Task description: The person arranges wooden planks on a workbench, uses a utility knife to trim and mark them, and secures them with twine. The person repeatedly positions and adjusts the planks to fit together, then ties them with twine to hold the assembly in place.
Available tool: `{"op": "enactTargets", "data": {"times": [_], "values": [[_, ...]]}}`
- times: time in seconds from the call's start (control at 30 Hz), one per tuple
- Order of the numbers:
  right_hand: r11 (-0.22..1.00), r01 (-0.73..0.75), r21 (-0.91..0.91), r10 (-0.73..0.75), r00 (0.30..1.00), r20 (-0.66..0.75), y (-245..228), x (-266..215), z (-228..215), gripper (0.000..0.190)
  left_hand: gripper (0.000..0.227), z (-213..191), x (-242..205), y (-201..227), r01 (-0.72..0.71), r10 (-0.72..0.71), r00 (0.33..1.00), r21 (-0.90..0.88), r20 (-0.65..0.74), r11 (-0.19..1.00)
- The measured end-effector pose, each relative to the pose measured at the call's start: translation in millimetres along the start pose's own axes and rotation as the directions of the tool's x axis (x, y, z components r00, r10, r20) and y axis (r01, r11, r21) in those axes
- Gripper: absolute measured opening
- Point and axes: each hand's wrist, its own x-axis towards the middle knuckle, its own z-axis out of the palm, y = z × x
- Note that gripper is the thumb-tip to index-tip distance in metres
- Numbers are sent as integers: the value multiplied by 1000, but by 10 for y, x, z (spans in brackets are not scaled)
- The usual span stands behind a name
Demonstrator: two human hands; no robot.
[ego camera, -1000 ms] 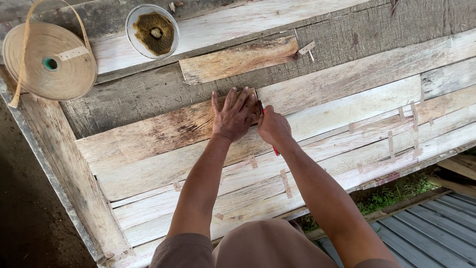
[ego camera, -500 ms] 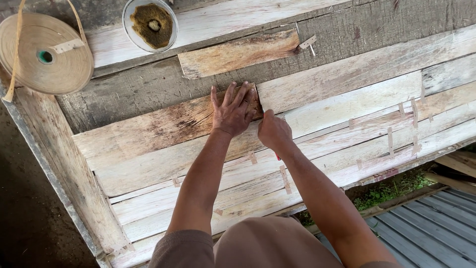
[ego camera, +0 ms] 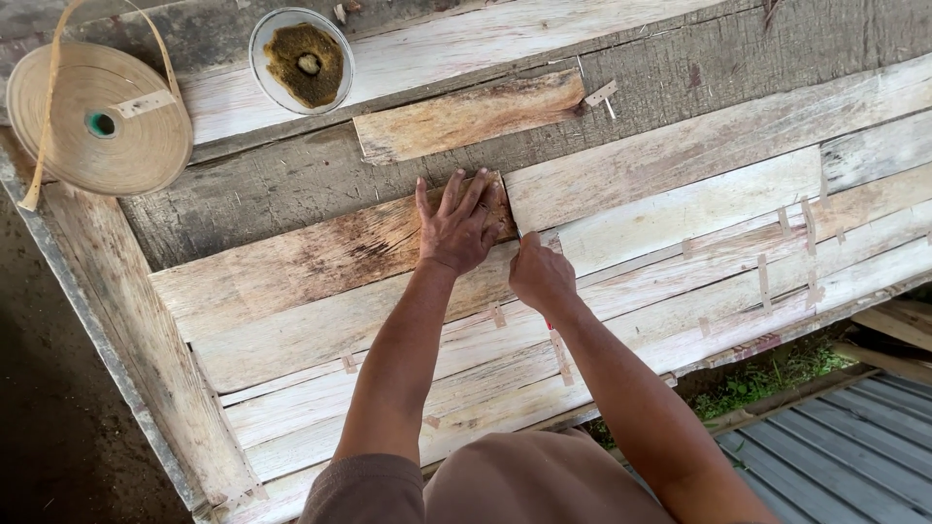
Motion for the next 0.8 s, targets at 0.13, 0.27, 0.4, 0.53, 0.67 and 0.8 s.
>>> {"op": "enactTargets", "data": {"times": [0.13,0.27,0.4,0.53,0.67,0.8], "values": [[1000,-22,-12,22,999,24,8,-83,21,25,65,3,-10,-3,0,0,1000,3,6,1000],[1000,-14,-8,14,1000,17,4,-141,-29,26,66,-2,23,-6,-4,4,1000,-4,-2,1000],[999,-30,32,30,1000,8,3,-164,79,28,78,-258,-9,16,-19,18,989,7,145,1000],[995,-20,98,23,999,-35,-51,-280,25,27,85,-333,25,51,2,-7,985,30,171,1000],[997,-5,77,13,996,-93,23,-280,76,25,83,-392,12,131,46,-49,987,19,150,999],[996,-33,84,40,996,-78,148,-225,167,28,76,-234,3,140,30,-29,998,-11,57,999]]}}
